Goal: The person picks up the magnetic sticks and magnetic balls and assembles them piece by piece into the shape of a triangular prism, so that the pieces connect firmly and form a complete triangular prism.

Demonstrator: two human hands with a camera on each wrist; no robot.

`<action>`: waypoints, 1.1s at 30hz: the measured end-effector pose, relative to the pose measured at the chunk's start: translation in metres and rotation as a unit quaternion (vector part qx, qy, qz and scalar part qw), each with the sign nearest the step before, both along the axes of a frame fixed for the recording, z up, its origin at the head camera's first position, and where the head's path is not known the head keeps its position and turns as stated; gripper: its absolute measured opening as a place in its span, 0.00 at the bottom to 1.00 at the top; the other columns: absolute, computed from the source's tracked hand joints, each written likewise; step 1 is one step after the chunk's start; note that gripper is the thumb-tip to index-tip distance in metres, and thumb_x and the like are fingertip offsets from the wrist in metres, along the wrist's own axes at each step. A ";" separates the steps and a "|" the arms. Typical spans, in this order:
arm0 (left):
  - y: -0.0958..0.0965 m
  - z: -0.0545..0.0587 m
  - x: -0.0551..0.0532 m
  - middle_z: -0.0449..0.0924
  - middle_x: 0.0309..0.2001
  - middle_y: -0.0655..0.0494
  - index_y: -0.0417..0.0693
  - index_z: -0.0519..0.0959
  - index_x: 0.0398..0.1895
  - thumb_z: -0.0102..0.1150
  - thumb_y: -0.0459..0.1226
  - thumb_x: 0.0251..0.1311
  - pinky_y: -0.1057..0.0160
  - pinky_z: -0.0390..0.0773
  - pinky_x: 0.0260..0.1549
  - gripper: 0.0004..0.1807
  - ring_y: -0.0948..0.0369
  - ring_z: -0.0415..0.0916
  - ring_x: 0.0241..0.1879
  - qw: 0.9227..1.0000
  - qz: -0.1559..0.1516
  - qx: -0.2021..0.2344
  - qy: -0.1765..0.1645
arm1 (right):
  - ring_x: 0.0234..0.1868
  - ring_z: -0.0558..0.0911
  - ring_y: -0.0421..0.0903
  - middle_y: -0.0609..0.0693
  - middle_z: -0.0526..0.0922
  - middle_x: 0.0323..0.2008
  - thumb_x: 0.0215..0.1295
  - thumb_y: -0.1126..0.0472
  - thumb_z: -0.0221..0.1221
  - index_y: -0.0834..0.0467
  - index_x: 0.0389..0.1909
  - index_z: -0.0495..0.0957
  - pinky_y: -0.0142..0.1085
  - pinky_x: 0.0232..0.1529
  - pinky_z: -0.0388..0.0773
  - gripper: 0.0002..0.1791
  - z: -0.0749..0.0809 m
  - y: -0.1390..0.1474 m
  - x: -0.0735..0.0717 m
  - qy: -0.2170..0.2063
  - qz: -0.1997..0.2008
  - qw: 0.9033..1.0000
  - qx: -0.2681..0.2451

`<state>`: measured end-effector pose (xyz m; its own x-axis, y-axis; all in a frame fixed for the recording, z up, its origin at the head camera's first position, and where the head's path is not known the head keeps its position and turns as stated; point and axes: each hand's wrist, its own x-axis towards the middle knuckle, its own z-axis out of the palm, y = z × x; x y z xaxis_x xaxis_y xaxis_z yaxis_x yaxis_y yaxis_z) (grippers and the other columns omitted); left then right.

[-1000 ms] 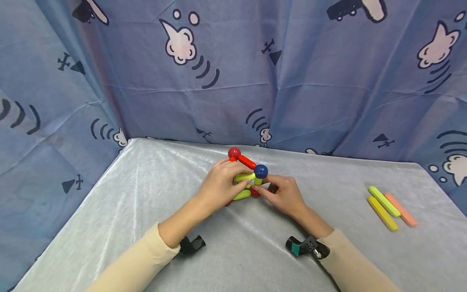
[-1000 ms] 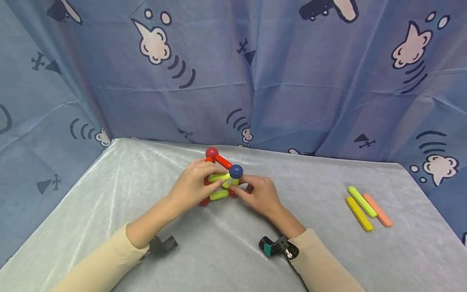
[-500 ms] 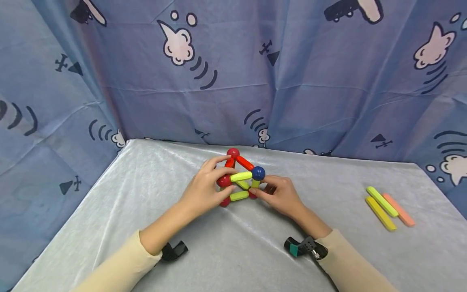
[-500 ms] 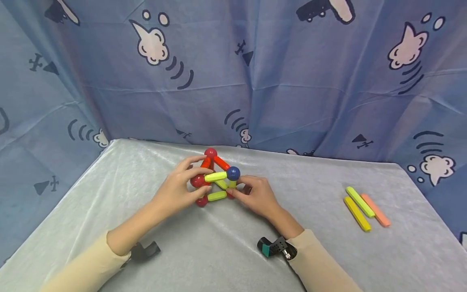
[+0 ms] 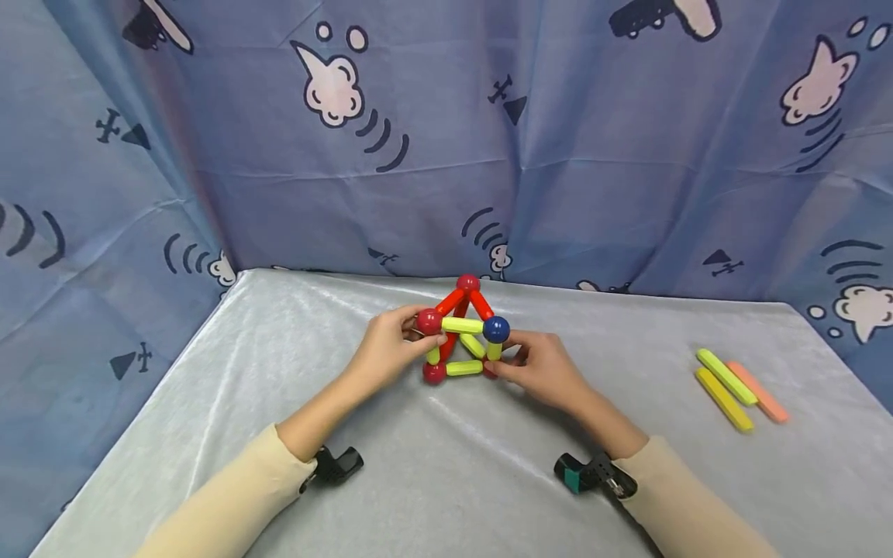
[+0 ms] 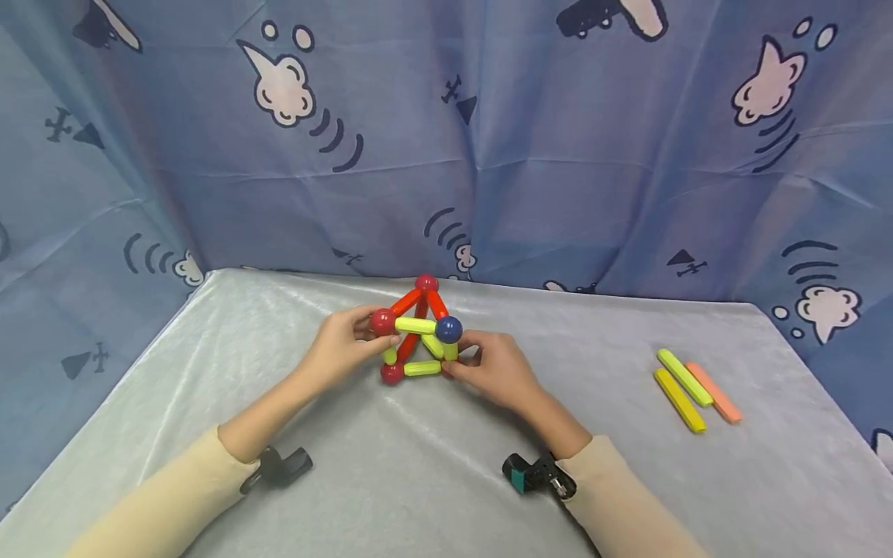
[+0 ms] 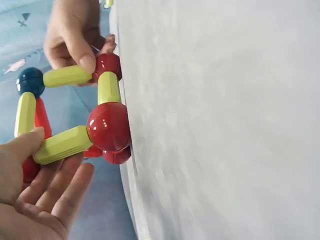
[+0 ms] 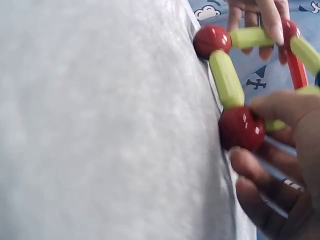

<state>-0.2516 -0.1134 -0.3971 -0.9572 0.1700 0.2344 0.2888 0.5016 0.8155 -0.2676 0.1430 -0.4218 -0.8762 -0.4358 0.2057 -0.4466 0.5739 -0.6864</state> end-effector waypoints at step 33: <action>0.030 -0.002 -0.005 0.83 0.58 0.51 0.47 0.81 0.60 0.66 0.34 0.64 0.60 0.87 0.47 0.21 0.56 0.85 0.49 0.984 -0.096 0.020 0.148 | 0.47 0.82 0.66 0.72 0.81 0.52 0.64 0.50 0.66 0.70 0.56 0.77 0.54 0.39 0.81 0.30 0.057 0.215 0.039 -0.069 -0.215 0.939 0.259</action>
